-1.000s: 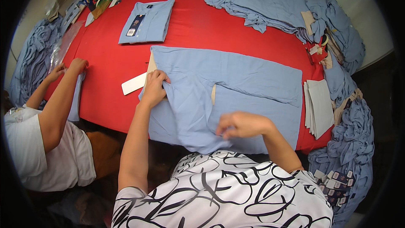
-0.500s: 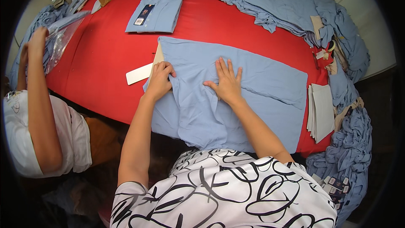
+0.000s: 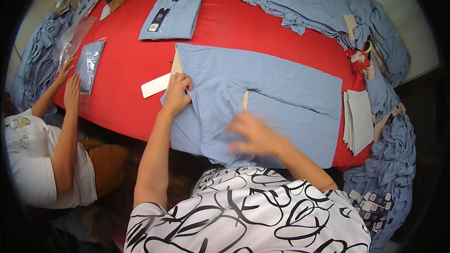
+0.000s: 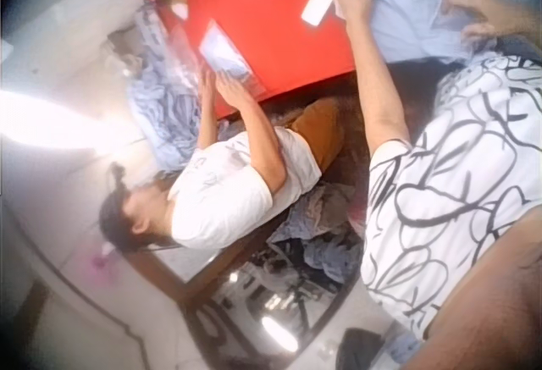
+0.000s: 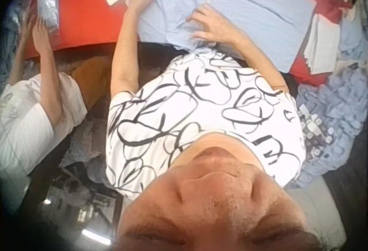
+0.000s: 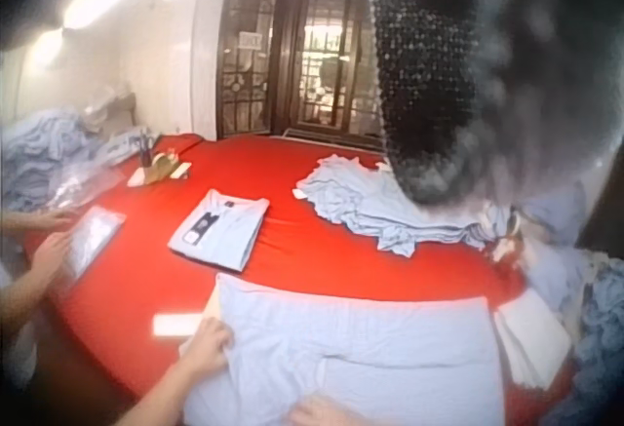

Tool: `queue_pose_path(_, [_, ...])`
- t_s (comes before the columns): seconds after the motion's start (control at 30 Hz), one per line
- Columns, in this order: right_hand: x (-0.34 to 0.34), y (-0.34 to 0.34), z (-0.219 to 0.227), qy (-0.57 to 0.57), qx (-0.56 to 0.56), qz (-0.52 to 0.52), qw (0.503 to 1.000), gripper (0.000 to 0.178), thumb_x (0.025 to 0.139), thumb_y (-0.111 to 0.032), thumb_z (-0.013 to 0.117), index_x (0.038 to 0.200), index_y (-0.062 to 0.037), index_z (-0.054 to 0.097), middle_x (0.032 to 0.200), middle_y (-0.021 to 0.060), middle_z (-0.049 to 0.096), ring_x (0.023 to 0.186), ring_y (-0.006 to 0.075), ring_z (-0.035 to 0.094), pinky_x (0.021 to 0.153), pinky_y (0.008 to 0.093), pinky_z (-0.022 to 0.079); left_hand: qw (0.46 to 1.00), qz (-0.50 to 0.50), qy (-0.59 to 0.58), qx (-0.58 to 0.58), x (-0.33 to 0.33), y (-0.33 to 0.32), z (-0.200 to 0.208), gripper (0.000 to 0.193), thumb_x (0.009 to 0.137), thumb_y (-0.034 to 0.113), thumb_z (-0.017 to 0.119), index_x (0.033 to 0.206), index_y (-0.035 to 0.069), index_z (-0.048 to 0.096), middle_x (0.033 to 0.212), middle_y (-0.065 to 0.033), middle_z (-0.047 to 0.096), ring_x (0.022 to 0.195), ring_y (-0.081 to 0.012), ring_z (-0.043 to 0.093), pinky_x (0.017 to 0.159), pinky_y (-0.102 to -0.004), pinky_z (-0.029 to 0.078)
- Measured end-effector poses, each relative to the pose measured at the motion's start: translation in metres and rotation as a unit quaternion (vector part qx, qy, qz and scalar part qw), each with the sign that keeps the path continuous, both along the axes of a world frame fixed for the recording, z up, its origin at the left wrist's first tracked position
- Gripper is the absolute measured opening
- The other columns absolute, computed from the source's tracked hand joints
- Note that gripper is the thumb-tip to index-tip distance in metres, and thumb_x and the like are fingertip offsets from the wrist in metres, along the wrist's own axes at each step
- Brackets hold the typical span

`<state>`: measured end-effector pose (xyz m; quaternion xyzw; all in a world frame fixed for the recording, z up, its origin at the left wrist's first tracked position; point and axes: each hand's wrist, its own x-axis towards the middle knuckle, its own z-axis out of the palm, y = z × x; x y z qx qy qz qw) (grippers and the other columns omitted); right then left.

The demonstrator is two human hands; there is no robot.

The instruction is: The person folds several light blue collared shirts on a red table using a cardboard insert and stacks them. They lay each shirt flat, place the cardboard, fold the sleeves and sides over it, fold the bottom up, and place the finished item aside.

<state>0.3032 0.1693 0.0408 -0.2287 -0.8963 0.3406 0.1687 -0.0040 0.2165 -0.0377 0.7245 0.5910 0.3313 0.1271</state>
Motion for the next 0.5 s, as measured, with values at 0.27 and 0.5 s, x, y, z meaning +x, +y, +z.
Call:
queue_pose_path(0.27, [0.016, -0.007, 0.001, -0.108, -0.215, -0.032, 0.970, 0.028, 0.088, -0.016, 0.064, 0.114, -0.0081, 0.061, 0.107, 0.0116, 0.062, 0.100, 0.0272, 0.058, 0.090, 0.0385, 0.045, 1.000, 0.022, -0.009, -0.005, 0.009, -0.005, 0.005, 0.030, 0.067, -0.004, 0.069, 0.095, 0.005, 0.066, 0.099, -0.0061, 0.058, 0.097, -0.0296, 0.049, 0.107, -0.0429, 0.041])
queue_pose_path(0.5, [0.125, 0.097, -0.001, 0.034, -0.167, -0.405, 0.898, 0.036, 0.090, -0.014, 0.063, 0.125, -0.0055, 0.061, 0.121, 0.0107, 0.062, 0.105, 0.0235, 0.059, 0.094, 0.0363, 0.048, 0.997, 0.024, 0.013, -0.071, 0.010, 0.004, 0.021, 0.046, 0.070, 0.020, 0.084, 0.110, 0.006, 0.064, 0.117, -0.0066, 0.057, 0.113, -0.0314, 0.046, 0.101, -0.0394, 0.042])
